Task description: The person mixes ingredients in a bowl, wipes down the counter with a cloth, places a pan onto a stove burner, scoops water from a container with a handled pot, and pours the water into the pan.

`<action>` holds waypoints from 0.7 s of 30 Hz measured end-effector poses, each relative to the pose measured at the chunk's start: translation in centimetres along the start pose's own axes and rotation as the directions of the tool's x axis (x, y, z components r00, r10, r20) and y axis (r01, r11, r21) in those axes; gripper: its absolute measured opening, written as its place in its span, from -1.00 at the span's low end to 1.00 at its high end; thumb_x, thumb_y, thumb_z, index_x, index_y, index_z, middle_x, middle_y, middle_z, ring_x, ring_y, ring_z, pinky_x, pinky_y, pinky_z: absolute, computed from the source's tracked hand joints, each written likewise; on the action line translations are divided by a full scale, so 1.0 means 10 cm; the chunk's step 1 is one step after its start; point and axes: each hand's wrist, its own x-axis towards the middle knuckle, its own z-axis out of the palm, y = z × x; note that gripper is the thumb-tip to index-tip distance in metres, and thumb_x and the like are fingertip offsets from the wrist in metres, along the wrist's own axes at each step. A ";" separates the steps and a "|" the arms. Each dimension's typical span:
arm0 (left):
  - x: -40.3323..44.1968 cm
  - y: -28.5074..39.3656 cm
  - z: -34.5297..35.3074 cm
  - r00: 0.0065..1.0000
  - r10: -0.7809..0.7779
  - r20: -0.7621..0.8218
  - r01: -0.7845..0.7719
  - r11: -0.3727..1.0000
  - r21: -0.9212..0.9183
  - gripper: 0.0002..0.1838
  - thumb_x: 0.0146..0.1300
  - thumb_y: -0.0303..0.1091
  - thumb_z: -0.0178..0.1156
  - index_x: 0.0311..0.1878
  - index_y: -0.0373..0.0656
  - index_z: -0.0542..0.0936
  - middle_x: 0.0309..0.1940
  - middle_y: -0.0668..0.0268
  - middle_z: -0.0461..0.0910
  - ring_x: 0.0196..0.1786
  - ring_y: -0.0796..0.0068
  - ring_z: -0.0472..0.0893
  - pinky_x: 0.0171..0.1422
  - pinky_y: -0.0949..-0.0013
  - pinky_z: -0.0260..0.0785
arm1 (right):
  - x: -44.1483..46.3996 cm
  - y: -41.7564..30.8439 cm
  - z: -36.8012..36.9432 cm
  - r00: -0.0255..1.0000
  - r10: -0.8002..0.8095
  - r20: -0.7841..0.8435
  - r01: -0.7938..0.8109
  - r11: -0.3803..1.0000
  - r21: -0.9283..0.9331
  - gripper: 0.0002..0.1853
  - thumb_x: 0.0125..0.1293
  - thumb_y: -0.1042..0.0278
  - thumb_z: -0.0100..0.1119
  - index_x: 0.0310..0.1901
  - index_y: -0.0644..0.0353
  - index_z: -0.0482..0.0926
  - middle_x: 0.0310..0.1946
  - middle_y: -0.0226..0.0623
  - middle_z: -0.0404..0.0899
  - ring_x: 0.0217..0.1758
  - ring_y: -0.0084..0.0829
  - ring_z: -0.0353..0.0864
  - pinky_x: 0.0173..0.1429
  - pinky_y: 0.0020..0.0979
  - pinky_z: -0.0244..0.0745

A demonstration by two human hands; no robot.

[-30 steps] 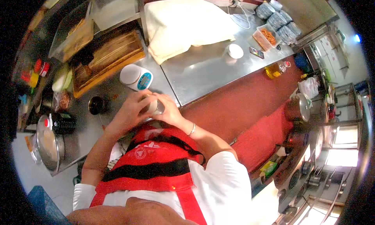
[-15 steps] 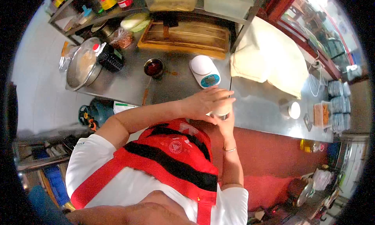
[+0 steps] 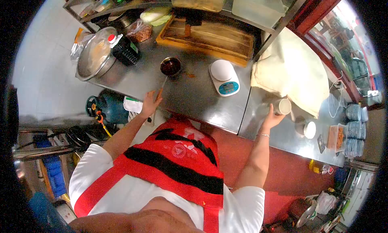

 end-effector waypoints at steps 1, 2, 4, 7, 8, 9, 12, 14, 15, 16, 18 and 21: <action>0.01 -0.09 0.06 0.996 -0.072 0.051 0.074 0.997 -0.032 -0.43 0.16 -0.20 0.28 0.11 -0.38 0.37 0.00 -0.10 0.44 0.10 -0.01 0.43 0.18 0.09 0.28 | 0.04 0.01 0.02 1.000 0.001 0.001 -0.001 1.000 -0.001 -0.26 0.01 0.56 0.43 0.23 0.29 0.25 0.15 -0.17 0.41 0.16 -0.34 0.44 0.24 -0.31 0.36; 0.02 -0.18 0.13 0.985 -0.140 0.105 0.147 0.987 -0.062 -0.41 0.15 -0.20 0.30 0.11 -0.41 0.37 -0.02 -0.13 0.44 0.09 -0.01 0.44 0.16 0.09 0.30 | 0.07 0.01 0.04 1.000 0.018 0.007 -0.017 0.998 -0.056 -0.26 0.01 0.54 0.44 0.23 0.29 0.25 0.14 -0.18 0.42 0.16 -0.34 0.44 0.23 -0.31 0.36; 0.09 -0.22 0.19 0.984 -0.123 0.131 0.132 0.989 -0.063 -0.43 0.15 -0.19 0.31 0.08 -0.41 0.38 -0.08 -0.10 0.48 -0.01 0.01 0.50 0.08 0.10 0.35 | 0.10 0.01 0.05 0.999 0.033 0.008 -0.032 0.993 -0.118 -0.25 0.00 0.53 0.45 0.22 0.30 0.25 0.14 -0.19 0.42 0.15 -0.35 0.45 0.23 -0.31 0.36; 0.14 -0.15 0.21 0.971 -0.150 0.186 0.182 0.968 -0.173 -0.47 0.16 -0.17 0.31 0.00 -0.41 0.41 -0.23 -0.02 0.55 -0.23 0.06 0.59 -0.11 0.14 0.43 | 0.14 0.13 0.00 0.998 0.068 0.008 -0.065 0.981 -0.185 -0.25 0.00 0.48 0.47 0.22 0.32 0.25 0.12 -0.17 0.42 0.14 -0.34 0.45 0.21 -0.32 0.37; 0.16 -0.14 0.21 0.964 -0.170 0.206 0.216 0.950 -0.226 -0.48 0.17 -0.16 0.30 -0.02 -0.41 0.41 -0.28 0.00 0.56 -0.29 0.08 0.60 -0.16 0.15 0.45 | 0.15 0.23 -0.03 0.999 0.028 0.039 -0.022 0.990 -0.139 -0.22 0.00 0.44 0.47 0.24 0.34 0.24 0.13 -0.14 0.41 0.13 -0.31 0.45 0.19 -0.32 0.38; 0.18 -0.13 0.21 0.955 -0.190 0.227 0.250 0.928 -0.277 -0.49 0.17 -0.15 0.30 -0.04 -0.41 0.42 -0.32 0.03 0.57 -0.35 0.09 0.61 -0.21 0.16 0.46 | 0.14 0.31 -0.05 0.997 -0.014 0.070 0.020 0.996 -0.092 -0.19 0.00 0.39 0.48 0.25 0.36 0.22 0.13 -0.12 0.40 0.13 -0.28 0.45 0.18 -0.31 0.39; 0.23 -0.33 0.43 0.873 -0.236 0.428 0.443 0.750 -0.491 -0.51 0.25 0.00 0.20 -0.12 -0.34 0.47 -0.34 0.15 0.57 -0.34 0.31 0.57 -0.25 0.25 0.41 | -0.06 0.34 -0.14 0.987 0.158 -0.024 -0.157 0.928 -0.337 -0.14 0.03 0.31 0.47 0.30 0.40 0.18 0.15 -0.06 0.36 0.14 -0.20 0.44 0.16 -0.30 0.40; 0.26 -0.46 0.55 0.918 -0.214 0.333 0.328 0.883 -0.337 -0.55 0.24 -0.02 0.20 -0.31 -0.33 0.47 -0.54 0.13 0.54 -0.51 0.24 0.57 -0.37 0.22 0.39 | -0.29 0.21 -0.17 0.976 0.213 -0.041 -0.213 0.905 -0.369 -0.13 0.05 0.27 0.46 0.31 0.40 0.16 0.15 -0.05 0.35 0.13 -0.19 0.45 0.16 -0.29 0.41; 0.27 -0.50 0.60 0.918 -0.212 0.336 0.327 0.883 -0.337 -0.55 0.24 -0.02 0.20 -0.31 -0.33 0.47 -0.54 0.13 0.54 -0.51 0.24 0.57 -0.37 0.22 0.39 | -0.44 0.14 -0.18 0.961 0.270 -0.058 -0.270 0.877 -0.398 -0.12 0.06 0.24 0.46 0.32 0.40 0.14 0.16 -0.04 0.34 0.12 -0.18 0.45 0.16 -0.28 0.41; 0.26 -0.51 0.64 0.949 -0.200 0.245 0.268 0.919 -0.289 -0.56 0.25 -0.02 0.18 -0.33 -0.31 0.47 -0.57 0.14 0.52 -0.53 0.25 0.56 -0.39 0.22 0.37 | -0.59 0.09 -0.19 0.961 0.270 -0.062 -0.272 0.875 -0.400 -0.12 0.06 0.24 0.46 0.32 0.40 0.14 0.16 -0.04 0.34 0.12 -0.18 0.45 0.16 -0.28 0.41; 0.26 -0.46 0.61 0.972 -0.178 0.156 0.212 0.948 -0.237 -0.56 0.27 -0.01 0.16 -0.36 -0.30 0.47 -0.60 0.14 0.51 -0.54 0.25 0.54 -0.40 0.21 0.35 | -0.87 -0.01 -0.20 0.959 0.279 -0.046 -0.272 0.868 -0.416 -0.19 0.09 0.30 0.42 0.29 0.43 0.18 0.14 -0.01 0.34 0.08 -0.26 0.46 0.17 -0.28 0.40; 0.31 -0.33 0.39 0.935 -0.235 0.265 0.320 0.882 -0.347 -0.56 0.27 -0.02 0.16 -0.36 -0.30 0.46 -0.64 0.12 0.47 -0.54 0.20 0.53 -0.40 0.17 0.33 | -1.31 -0.03 -0.16 0.954 0.298 -0.030 -0.292 0.900 -0.323 -0.26 0.13 0.35 0.38 0.27 0.42 0.21 0.12 -0.04 0.35 0.05 -0.25 0.47 0.13 -0.31 0.44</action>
